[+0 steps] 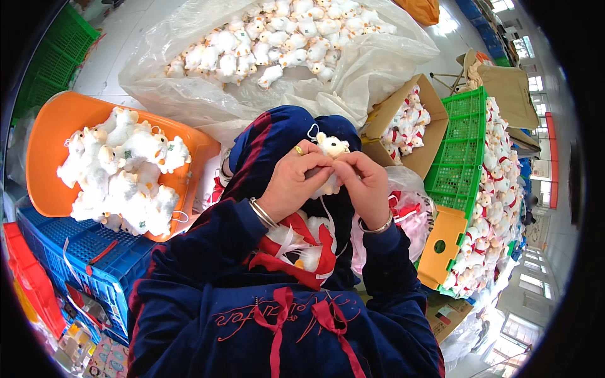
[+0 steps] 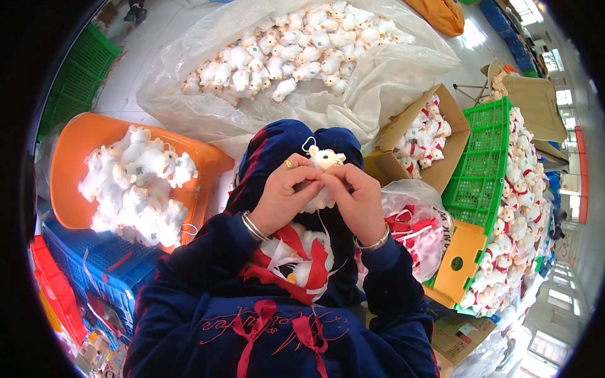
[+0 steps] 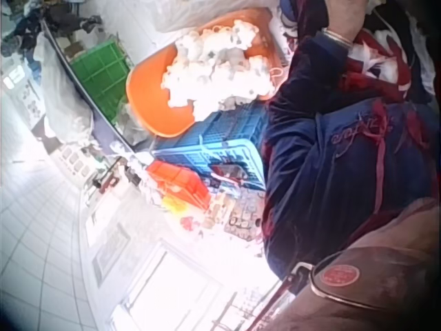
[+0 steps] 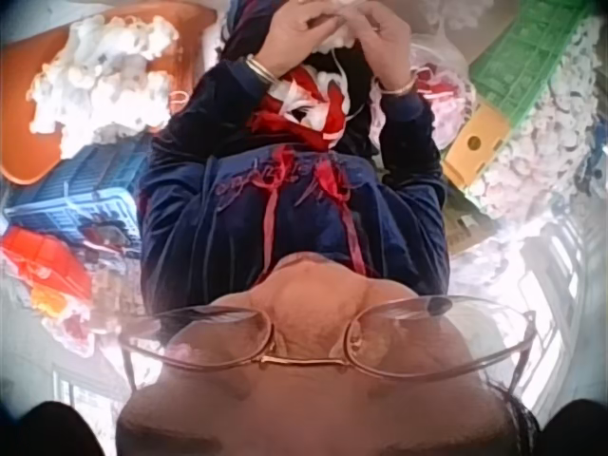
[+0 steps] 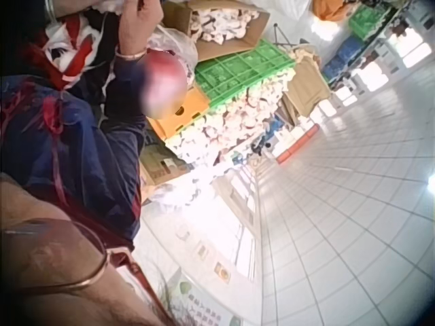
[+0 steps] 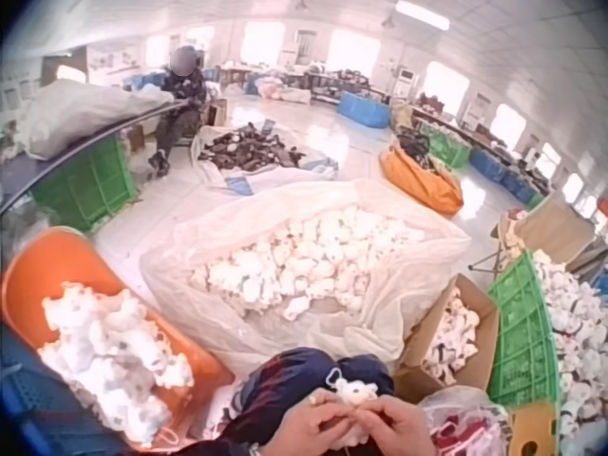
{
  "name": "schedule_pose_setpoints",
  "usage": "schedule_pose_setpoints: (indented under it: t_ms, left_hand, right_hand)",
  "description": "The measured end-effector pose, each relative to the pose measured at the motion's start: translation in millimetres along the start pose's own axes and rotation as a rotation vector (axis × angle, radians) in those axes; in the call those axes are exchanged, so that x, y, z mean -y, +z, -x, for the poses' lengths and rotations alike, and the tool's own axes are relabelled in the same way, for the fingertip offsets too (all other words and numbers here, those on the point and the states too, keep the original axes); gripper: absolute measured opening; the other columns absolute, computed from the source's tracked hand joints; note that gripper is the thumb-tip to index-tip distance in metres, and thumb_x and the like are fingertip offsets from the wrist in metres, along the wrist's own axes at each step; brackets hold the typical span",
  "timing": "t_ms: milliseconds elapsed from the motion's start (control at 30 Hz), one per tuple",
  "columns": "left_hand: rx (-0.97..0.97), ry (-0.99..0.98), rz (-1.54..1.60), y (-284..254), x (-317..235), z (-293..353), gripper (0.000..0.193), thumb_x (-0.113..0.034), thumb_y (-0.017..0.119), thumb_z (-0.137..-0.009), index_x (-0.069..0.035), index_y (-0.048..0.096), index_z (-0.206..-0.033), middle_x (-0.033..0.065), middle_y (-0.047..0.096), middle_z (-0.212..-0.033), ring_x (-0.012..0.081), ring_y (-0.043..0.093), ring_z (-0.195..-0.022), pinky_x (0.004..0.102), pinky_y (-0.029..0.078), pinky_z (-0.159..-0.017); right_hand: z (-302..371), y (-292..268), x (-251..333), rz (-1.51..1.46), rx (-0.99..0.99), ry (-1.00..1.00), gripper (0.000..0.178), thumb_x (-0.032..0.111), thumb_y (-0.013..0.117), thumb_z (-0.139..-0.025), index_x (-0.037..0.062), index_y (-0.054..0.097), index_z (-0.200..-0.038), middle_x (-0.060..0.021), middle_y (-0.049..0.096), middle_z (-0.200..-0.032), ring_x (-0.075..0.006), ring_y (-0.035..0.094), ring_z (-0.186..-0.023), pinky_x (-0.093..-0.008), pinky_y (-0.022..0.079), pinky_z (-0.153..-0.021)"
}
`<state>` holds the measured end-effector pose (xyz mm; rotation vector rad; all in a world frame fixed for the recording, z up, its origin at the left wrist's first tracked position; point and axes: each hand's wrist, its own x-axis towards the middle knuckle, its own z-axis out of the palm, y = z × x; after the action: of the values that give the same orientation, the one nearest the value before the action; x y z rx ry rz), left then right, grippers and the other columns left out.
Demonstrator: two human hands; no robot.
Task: The person sits on the floor and ties red ribbons around the necks of small white plush toys. They pick up each toy, wrap the ribbon, and tie a knot, then place the finished toy into a nearby green crate.
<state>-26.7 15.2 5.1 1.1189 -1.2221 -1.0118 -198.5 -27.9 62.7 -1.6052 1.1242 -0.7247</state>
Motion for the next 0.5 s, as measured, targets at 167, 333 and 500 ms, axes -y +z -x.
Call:
schedule_pose_setpoints:
  t_ms: [167,333,500]
  left_hand:
    - [0.001,-0.047,0.042,2,0,0,0.008,-0.006,0.074,-0.093,-0.003,0.073,-0.100,0.0053,0.060,-0.097,0.0151,0.061,-0.081,0.0269,0.050,-0.071]
    - [0.016,-0.053,0.068,0,-1,0,0.007,-0.005,0.073,-0.094,-0.002,0.073,-0.100,0.0047,0.059,-0.097,0.0130,0.060,-0.080,0.0255,0.049,-0.070]
    - [0.016,-0.028,0.021,1,0,0,0.007,-0.003,0.073,-0.093,-0.002,0.073,-0.101,0.0047,0.059,-0.098,0.0125,0.059,-0.080,0.0253,0.049,-0.070]
  right_hand:
    - [-5,-25,-12,-0.043,-0.233,-0.008,0.018,0.013,0.059,-0.106,-0.0015,0.068,-0.113,-0.0021,0.069,-0.097,-0.0067,0.060,-0.083,-0.0228,0.050,-0.078]
    - [-1,-32,-20,-0.079,0.002,0.164,0.014,0.010,0.062,-0.103,-0.0009,0.067,-0.111,-0.0020,0.071,-0.095,-0.0073,0.061,-0.081,-0.0226,0.050,-0.075]
    - [2,-31,-21,-0.255,0.084,0.255,0.014,0.006,0.069,-0.098,-0.0005,0.066,-0.111,-0.0023,0.071,-0.093,-0.0072,0.062,-0.077,-0.0211,0.049,-0.070]
